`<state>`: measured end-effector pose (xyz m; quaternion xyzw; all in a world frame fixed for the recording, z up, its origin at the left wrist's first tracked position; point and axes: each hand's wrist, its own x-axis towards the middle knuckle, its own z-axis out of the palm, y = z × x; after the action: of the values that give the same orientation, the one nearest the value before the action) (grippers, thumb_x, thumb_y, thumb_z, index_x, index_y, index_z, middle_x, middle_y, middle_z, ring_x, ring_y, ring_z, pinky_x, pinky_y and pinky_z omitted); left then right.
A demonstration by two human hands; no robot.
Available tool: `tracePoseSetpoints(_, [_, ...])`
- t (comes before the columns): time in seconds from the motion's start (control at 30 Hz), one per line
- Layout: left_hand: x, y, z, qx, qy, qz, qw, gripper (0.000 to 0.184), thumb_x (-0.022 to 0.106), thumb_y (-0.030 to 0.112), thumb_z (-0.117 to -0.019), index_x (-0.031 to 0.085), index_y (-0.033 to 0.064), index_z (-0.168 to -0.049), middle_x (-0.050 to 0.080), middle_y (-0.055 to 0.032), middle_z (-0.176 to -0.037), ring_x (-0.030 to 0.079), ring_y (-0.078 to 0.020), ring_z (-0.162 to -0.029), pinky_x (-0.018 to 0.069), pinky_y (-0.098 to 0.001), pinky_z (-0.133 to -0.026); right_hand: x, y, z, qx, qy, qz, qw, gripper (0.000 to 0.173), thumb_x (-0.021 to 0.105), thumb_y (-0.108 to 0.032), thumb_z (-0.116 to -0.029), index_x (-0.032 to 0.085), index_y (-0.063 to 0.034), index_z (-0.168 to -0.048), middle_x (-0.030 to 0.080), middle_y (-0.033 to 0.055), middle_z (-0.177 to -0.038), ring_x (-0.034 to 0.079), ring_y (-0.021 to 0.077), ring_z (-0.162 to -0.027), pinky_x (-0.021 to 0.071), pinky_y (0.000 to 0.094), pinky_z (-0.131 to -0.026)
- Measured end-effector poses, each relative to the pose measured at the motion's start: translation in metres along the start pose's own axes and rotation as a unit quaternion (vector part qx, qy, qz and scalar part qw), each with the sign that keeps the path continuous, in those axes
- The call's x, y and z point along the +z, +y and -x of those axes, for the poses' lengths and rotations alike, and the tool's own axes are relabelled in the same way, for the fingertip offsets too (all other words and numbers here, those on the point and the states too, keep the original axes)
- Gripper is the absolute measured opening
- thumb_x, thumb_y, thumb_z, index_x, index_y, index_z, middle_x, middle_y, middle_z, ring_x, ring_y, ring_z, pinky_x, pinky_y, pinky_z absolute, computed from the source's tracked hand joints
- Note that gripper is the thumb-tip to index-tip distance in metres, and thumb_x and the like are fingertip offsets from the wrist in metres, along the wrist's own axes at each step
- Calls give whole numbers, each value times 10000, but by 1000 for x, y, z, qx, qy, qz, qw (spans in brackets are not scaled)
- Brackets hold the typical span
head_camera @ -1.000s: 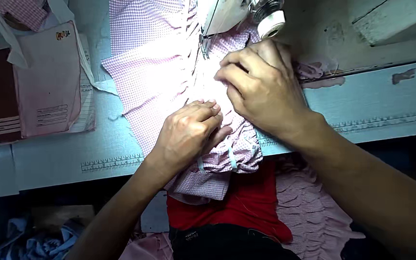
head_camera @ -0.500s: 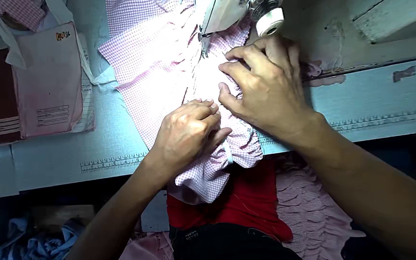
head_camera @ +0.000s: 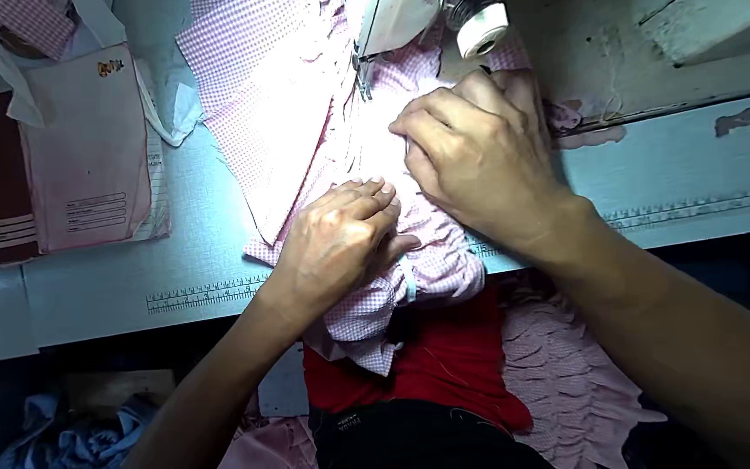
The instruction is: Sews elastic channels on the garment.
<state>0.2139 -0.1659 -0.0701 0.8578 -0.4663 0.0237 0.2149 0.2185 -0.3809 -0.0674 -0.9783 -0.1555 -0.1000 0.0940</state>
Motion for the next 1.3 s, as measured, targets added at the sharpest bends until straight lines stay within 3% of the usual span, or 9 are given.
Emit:
tracePoseSetpoints(0.1, [-1,0,0,1,-4,-2,1000,386,601,401,-1020,785,85,-1147,737,-91,-1255,659,-230,-1259,497,-382,-1114,-3,-3,0,31,-28,0,999,383,423,-266,-1041,672,-124,-1296,626,86,-1393,533,383,-1270,322,640,-1026])
tracePoseSetpoints(0.27, [-2,1,-1,5,-4,-6,1000,363,584,369,-1032,786,90,-1144,740,-88,-1249,665,-232,-1251,498,-380,-1111,-2,-4,1,10,-5,-7,1000,280,426,-155,-1048,684,-89,-1133,667,138,-1099,574,388,-1081,350,591,-937])
tracePoseSetpoints(0.37, [-2,1,0,3,2,-9,1000,353,589,362,-1032,790,91,-1132,746,-83,-1237,670,-229,-1243,504,-377,-1102,-6,-6,2,42,-34,0,999,409,426,-337,-1041,688,-93,-1240,652,108,-1329,544,393,-1237,324,640,-1007])
tracePoseSetpoints(0.5, [-3,0,-2,1,-5,-8,1000,338,588,344,-1033,790,90,-1128,744,-81,-1239,666,-226,-1246,503,-375,-1101,-8,-8,1,7,-28,5,1000,269,442,-69,-1024,670,-98,-1165,636,139,-1205,542,394,-1153,333,593,-963])
tracePoseSetpoints(0.67, [-5,0,-2,4,-6,-5,1000,344,595,357,-1030,792,91,-1125,755,-76,-1210,672,-228,-1237,503,-377,-1102,-6,-7,2,27,-30,4,999,430,419,-375,-1041,689,-112,-1247,652,113,-1297,554,380,-1161,332,597,-971])
tracePoseSetpoints(0.8, [-6,-1,-2,5,-12,-7,1000,347,576,353,-1040,789,97,-1135,744,-80,-1236,663,-224,-1249,499,-371,-1104,-5,-7,4,-3,-12,3,1000,274,444,-113,-1035,662,-109,-1200,638,122,-1257,541,382,-1158,336,572,-939])
tracePoseSetpoints(1.03, [-5,-3,-1,12,-7,-6,1000,350,564,345,-1049,789,88,-1129,746,-82,-1232,665,-229,-1248,495,-372,-1110,-3,-5,2,23,0,12,1000,340,418,-193,-1064,680,-108,-1262,637,109,-1339,545,387,-1215,345,600,-962])
tracePoseSetpoints(1.13, [-3,-3,-2,10,-7,-9,1000,362,571,368,-1043,784,94,-1148,743,-80,-1244,666,-224,-1247,500,-365,-1100,-2,-5,0,-4,11,1,1000,250,446,-78,-1043,684,-90,-1122,663,123,-1127,563,375,-1112,348,570,-914])
tracePoseSetpoints(1.3, [-6,-2,-2,10,-6,-9,1000,308,594,309,-1031,797,88,-1096,756,-81,-1203,679,-227,-1223,502,-369,-1099,-2,-5,0,23,-11,-4,1000,395,428,-320,-1045,681,-113,-1268,651,92,-1317,550,380,-1178,324,620,-960])
